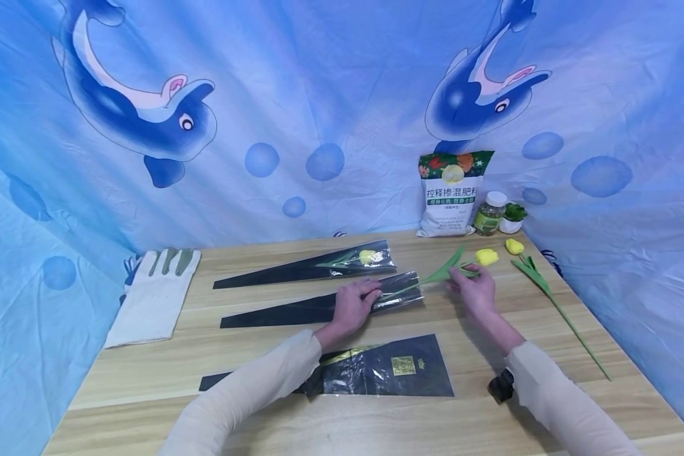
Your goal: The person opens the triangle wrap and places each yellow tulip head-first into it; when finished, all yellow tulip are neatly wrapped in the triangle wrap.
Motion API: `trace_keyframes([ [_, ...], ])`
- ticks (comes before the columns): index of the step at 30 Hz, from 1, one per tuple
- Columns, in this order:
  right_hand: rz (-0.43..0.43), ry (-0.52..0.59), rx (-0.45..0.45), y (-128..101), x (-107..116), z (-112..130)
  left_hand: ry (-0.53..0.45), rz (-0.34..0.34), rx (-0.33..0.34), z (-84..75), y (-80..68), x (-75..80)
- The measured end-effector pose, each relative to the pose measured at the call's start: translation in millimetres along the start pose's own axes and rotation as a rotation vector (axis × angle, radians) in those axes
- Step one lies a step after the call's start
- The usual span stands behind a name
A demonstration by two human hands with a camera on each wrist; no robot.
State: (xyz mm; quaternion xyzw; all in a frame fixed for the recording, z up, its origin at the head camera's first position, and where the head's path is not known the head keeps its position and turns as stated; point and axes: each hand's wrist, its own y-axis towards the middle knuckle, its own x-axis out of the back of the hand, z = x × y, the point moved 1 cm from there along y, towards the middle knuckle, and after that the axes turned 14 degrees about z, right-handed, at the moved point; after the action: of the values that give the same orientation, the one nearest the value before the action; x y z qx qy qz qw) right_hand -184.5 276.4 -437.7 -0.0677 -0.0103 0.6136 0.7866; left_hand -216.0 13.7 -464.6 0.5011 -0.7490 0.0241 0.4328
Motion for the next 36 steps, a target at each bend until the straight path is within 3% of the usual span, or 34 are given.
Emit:
trace_keyframes([
  [3, 0.016, 0.009, -0.006, -1.3, -1.2, -1.1, 0.004, -0.005, 0.005, 0.3, 0.4, -0.9],
  [10, 0.086, -0.085, -0.028, -5.9, -4.4, -3.2, -0.004, -0.015, 0.028, 0.8, 0.4, -4.1],
  [15, 0.111, -0.056, -0.043, -7.7, -5.3, -4.8, -0.014, -0.027, 0.03, 0.7, 0.9, -5.7],
  [20, 0.155, 0.043, -0.072, -9.9, -7.6, -6.8, -0.038, -0.028, 0.031, 0.3, 1.0, -5.7],
  [27, 0.182, 0.052, -0.062, -12.2, -13.1, -10.4, -0.031, -0.036, 0.035, -0.9, 1.6, -5.8],
  [31, 0.222, 0.181, -0.087, -15.1, -20.1, -11.6, -0.046, -0.03, 0.039, -0.8, 2.1, -6.4],
  [36, 0.243, 0.143, -0.093, -15.0, -25.9, -13.3, -0.042, -0.022, 0.025, -0.1, 2.7, -8.4],
])
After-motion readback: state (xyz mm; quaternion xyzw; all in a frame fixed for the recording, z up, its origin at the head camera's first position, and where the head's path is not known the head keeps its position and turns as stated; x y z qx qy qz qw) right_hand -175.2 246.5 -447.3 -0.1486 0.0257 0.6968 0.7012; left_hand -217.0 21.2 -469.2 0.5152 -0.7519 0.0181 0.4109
